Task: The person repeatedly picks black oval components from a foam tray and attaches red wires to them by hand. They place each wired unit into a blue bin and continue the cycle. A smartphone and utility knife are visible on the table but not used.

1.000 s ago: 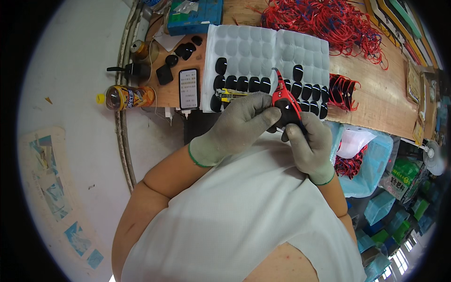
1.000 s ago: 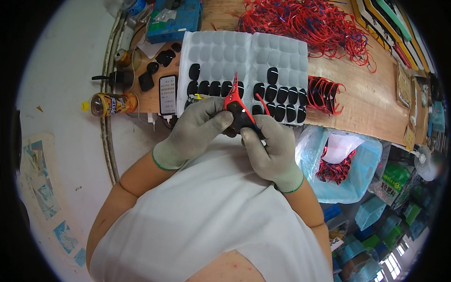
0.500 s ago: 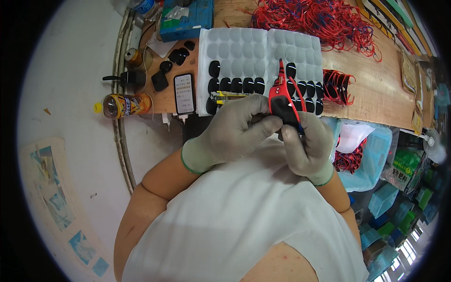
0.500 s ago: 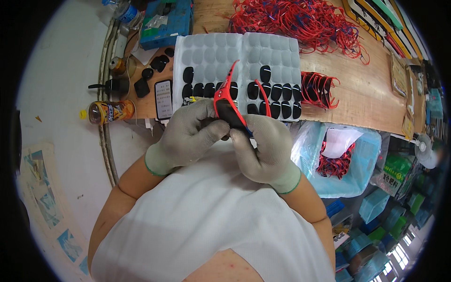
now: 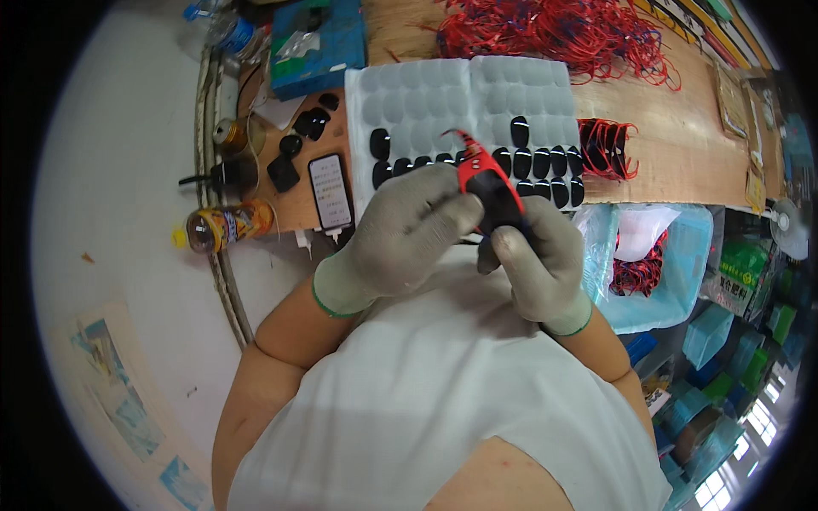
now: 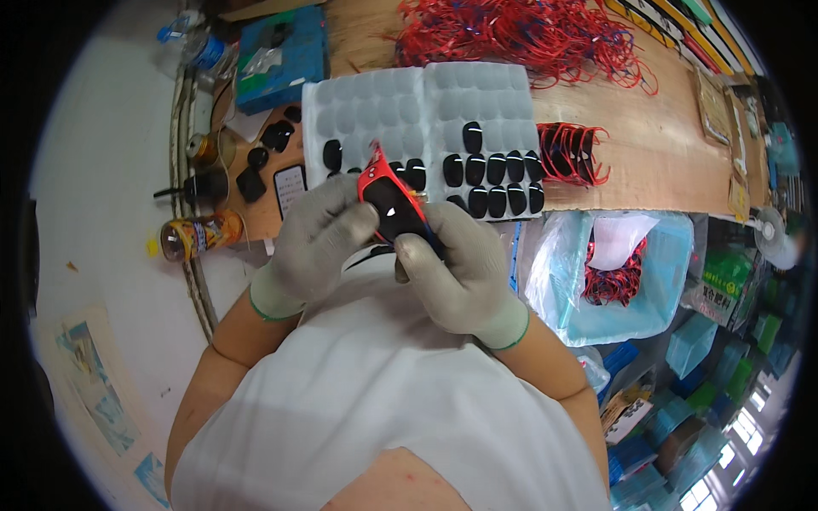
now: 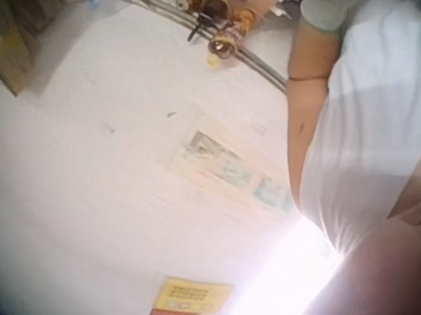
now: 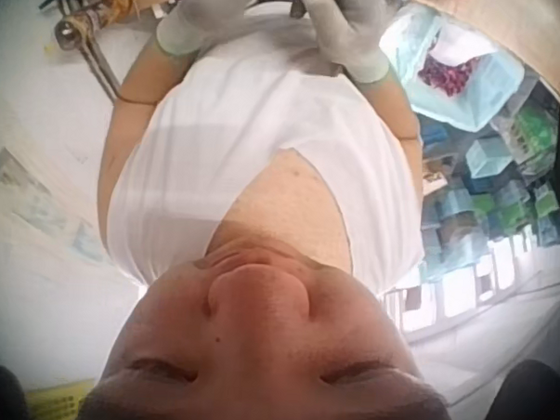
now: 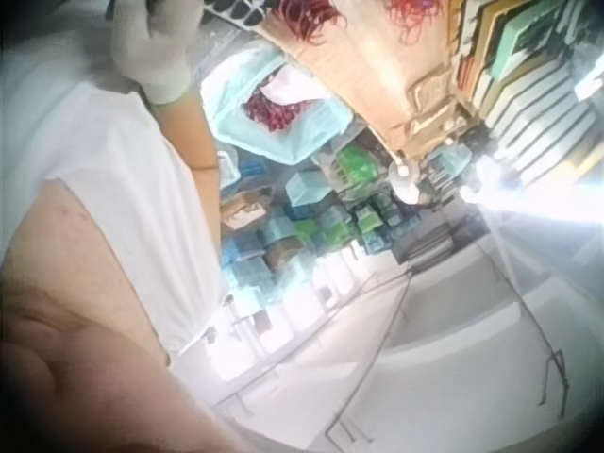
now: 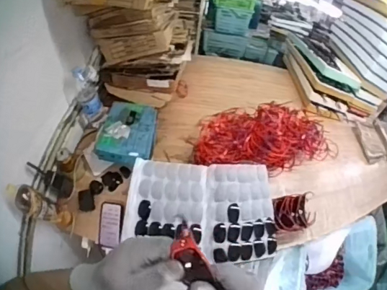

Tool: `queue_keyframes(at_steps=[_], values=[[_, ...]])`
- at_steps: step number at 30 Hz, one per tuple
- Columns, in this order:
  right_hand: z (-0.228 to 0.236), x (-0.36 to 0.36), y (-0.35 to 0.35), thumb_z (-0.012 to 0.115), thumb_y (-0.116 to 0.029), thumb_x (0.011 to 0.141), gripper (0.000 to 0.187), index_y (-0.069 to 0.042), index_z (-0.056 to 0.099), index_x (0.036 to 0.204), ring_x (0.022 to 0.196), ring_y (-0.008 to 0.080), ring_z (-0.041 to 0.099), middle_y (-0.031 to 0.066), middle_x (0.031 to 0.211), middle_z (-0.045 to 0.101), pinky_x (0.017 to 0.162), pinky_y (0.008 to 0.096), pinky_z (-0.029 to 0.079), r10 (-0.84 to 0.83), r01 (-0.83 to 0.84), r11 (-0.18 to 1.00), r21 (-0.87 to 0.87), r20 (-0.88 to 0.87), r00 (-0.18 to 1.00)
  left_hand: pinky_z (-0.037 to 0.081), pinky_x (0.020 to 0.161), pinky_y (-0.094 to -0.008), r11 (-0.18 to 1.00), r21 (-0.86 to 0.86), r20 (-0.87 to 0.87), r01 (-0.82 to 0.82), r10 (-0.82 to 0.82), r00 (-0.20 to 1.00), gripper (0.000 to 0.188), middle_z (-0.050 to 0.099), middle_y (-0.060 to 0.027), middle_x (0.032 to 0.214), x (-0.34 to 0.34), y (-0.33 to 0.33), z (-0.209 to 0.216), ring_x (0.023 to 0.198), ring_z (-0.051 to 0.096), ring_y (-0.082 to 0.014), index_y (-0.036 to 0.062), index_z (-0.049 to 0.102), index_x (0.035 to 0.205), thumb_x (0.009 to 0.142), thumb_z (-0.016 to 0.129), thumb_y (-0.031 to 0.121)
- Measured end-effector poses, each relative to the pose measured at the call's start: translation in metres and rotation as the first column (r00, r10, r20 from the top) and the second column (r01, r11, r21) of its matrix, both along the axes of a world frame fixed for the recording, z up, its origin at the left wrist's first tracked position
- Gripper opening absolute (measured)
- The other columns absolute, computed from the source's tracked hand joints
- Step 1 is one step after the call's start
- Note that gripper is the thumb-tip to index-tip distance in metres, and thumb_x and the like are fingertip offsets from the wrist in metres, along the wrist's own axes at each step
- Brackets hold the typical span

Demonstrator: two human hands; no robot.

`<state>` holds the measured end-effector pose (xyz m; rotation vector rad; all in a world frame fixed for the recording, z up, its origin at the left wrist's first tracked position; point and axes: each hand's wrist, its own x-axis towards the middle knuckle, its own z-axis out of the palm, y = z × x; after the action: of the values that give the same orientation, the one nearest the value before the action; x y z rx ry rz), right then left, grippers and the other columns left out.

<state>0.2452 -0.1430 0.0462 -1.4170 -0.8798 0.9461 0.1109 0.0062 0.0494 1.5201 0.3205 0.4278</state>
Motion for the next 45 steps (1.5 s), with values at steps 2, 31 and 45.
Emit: queue_keyframes(at_steps=[2,31,45], values=[[0.0,0.001,0.008,0.056,-0.015,0.1,0.02,0.004,0.062,0.106,0.068,0.01,0.061,0.0046,0.076,0.063,0.061,0.0288,0.05,-0.057,0.039,0.997,-0.068,-0.286,0.957,0.049,0.079,-0.0318,0.996,-0.07,0.018,-0.049,0.051,0.999,0.013,0.065,-0.0103,0.099,0.013,0.006,-0.019,0.091,0.06,-0.0146,-0.002,0.064,0.101,0.098,0.056,0.008],[-0.169,0.305,-0.07,0.066,-0.018,0.09,0.039,0.003,0.063,0.123,0.105,0.0405,0.065,0.0234,0.11,0.069,0.093,0.0492,0.05,-0.214,0.603,0.765,-0.225,0.795,0.568,0.048,0.073,-0.0315,0.73,0.462,-0.48,-0.503,0.683,0.551,0.033,0.064,-0.0084,0.089,0.177,0.247,-0.163,0.082,0.06,-0.0174,-0.0003,0.065,0.104,0.085,0.073,0.026],[-0.123,0.118,0.074,0.07,-0.018,0.079,0.022,-0.003,0.069,0.095,0.1,0.0361,0.06,0.0171,0.102,0.064,0.085,0.0477,0.047,0.16,0.265,0.904,-0.336,0.84,0.518,0.054,0.08,-0.0324,0.95,0.293,-0.176,-0.11,0.166,0.97,0.037,0.066,-0.01,0.093,0.005,0.012,-0.074,0.086,0.067,-0.0185,-0.0023,0.05,0.133,0.107,0.049,0.024]])
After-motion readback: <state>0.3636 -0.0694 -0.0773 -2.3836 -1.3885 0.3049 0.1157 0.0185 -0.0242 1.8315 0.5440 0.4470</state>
